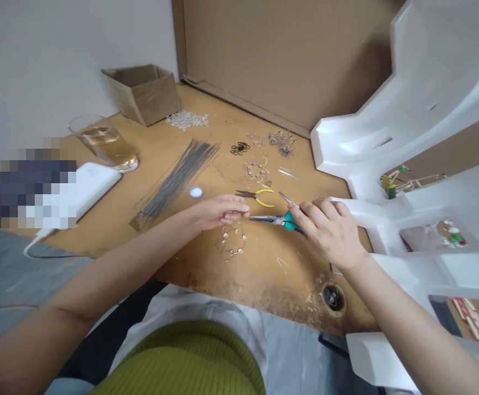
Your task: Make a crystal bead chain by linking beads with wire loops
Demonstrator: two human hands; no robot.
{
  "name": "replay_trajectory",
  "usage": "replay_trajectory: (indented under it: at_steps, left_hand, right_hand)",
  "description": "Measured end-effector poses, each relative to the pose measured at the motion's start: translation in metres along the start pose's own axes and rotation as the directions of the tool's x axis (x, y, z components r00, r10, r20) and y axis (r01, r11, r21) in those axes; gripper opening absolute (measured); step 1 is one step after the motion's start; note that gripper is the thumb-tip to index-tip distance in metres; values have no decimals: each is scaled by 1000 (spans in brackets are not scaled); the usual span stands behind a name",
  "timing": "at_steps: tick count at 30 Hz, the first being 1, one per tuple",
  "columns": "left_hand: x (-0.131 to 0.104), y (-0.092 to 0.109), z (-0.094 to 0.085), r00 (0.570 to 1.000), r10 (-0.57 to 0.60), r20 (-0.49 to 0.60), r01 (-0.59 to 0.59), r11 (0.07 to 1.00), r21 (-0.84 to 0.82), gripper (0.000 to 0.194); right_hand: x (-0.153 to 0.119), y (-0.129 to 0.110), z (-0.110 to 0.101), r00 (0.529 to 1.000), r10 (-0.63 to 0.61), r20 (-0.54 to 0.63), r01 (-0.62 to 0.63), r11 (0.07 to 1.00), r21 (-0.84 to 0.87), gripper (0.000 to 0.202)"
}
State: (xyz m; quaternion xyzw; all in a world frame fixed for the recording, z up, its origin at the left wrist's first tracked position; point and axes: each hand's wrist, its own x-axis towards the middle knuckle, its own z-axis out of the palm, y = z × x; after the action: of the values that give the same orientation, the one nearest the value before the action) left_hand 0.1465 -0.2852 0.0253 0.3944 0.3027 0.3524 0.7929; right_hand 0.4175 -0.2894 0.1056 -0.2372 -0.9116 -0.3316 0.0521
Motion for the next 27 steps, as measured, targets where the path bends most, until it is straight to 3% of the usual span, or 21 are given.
replay_trajectory:
  at_steps: [10, 19, 23, 27]
  left_hand:
    - [-1, 0, 1, 1000, -26, 12, 26, 1000, -14, 13]
    - [0, -3, 2, 999, -34, -24, 34, 999, 8, 14]
    - [2, -7, 1, 998, 37, -42, -35, 998, 48, 11]
    - [2, -10, 7, 977, 202, -69, -184, 961, 206, 12]
  right_hand:
    - [2, -1, 0, 1000, -2, -6, 3, 998, 65, 42]
    - [1, 0, -2, 998, -65, 2, 65, 998, 2, 43]
    - [5, -1, -7, 996, -91, 20, 91, 995, 29, 39]
    - [13, -1, -15, 991, -48, 122, 30, 990, 138, 31]
